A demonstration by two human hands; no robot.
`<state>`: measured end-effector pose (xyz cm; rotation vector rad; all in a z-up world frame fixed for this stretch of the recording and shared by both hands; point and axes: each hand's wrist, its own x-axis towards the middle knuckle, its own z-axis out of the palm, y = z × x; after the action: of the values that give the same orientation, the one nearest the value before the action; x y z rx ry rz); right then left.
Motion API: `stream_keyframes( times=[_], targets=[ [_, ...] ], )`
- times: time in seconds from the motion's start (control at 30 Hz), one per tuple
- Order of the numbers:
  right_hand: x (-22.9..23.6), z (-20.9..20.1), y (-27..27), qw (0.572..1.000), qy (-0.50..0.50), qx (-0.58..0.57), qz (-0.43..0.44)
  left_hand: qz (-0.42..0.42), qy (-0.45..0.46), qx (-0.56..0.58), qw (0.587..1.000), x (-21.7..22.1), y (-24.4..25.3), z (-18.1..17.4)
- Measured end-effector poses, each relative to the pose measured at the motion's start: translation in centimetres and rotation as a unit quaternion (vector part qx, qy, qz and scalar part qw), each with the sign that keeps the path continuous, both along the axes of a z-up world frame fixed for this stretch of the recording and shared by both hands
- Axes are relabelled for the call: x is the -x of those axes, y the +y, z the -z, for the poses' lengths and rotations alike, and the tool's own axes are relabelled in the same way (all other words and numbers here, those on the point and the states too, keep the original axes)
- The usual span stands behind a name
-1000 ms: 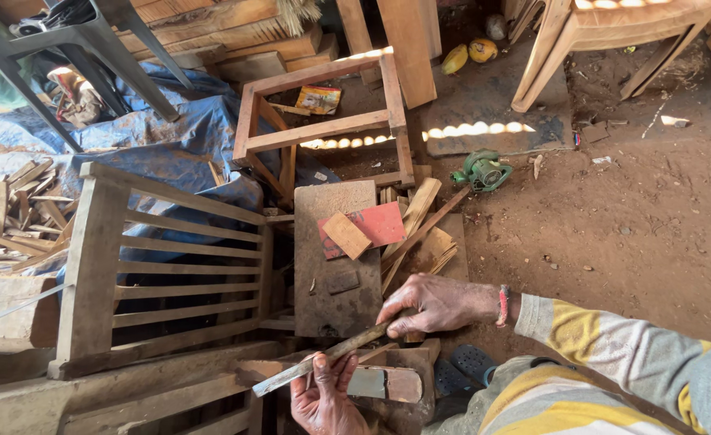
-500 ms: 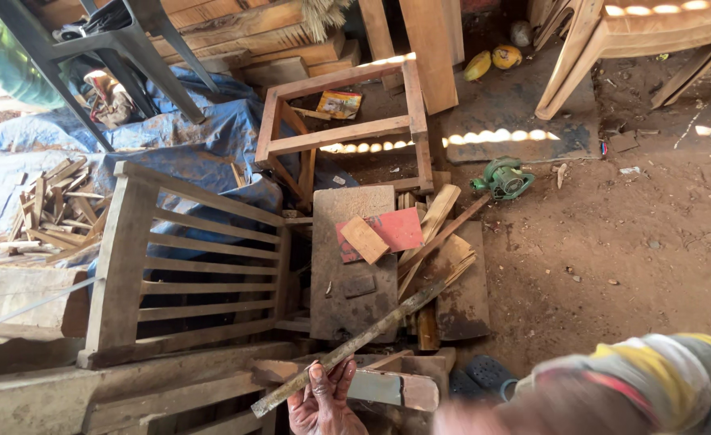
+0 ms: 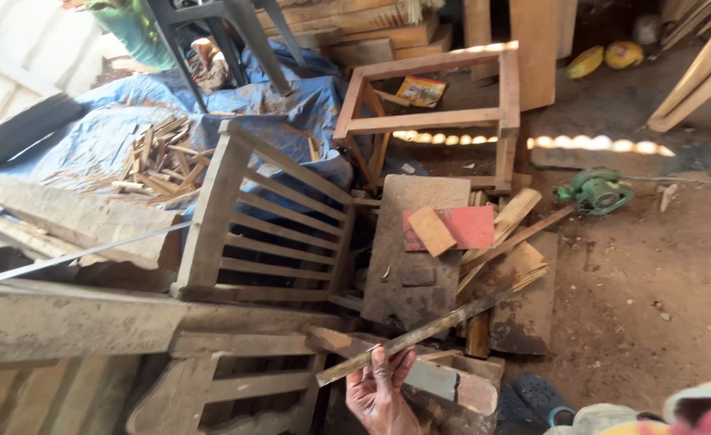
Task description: The person applies adhesive to a wooden frame component using a long yellow stick and a brush. The person then fits the wooden piece into the frame structure.
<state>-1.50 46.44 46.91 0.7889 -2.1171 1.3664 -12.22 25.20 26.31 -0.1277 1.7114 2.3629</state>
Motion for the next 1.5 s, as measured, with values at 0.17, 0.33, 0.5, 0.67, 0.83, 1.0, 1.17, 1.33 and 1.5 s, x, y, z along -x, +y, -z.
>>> stream_keyframes(
  times=[0.17,0.33,0.5,0.67,0.83,1.0,1.17,1.33,1.5],
  targets=[
    [-3.1,0.4,2.5,0.997,-0.017,-0.027,0.069,0.042,-0.011,-0.021,0.999,2.0,-0.4,2.7],
    [-1.9,-1.0,1.7,0.998,0.007,-0.026,0.052,0.012,-0.007,-0.030,0.999,1.9,-0.8,3.2],
    [-1.7,2.4,3.0,0.994,-0.030,-0.046,0.090,0.096,-0.005,-0.079,0.992,2.0,-1.1,4.7],
    [-0.1,11.0,5.4,0.944,-0.328,0.021,-0.028,0.283,-0.088,-0.068,0.953,5.2,-2.4,10.2],
    [-3.5,15.2,5.8,0.765,-0.551,0.235,-0.236,0.329,-0.237,-0.092,0.909,6.9,-1.6,13.7],
    [-4.9,16.1,4.5,0.801,-0.568,0.157,-0.103,0.318,-0.073,0.066,0.943,5.6,-1.1,13.9],
    [-4.9,16.1,2.9,0.906,-0.419,0.066,0.018,0.247,-0.080,0.129,0.957,8.2,-1.4,16.2],
    [-5.4,15.9,2.0,0.900,-0.432,0.058,0.029,0.170,-0.060,0.200,0.963,6.9,-1.1,16.2],
    [-5.2,16.8,1.2,0.885,-0.442,0.144,-0.003,0.195,-0.092,0.068,0.974,4.7,-0.9,11.0]
  ],
)
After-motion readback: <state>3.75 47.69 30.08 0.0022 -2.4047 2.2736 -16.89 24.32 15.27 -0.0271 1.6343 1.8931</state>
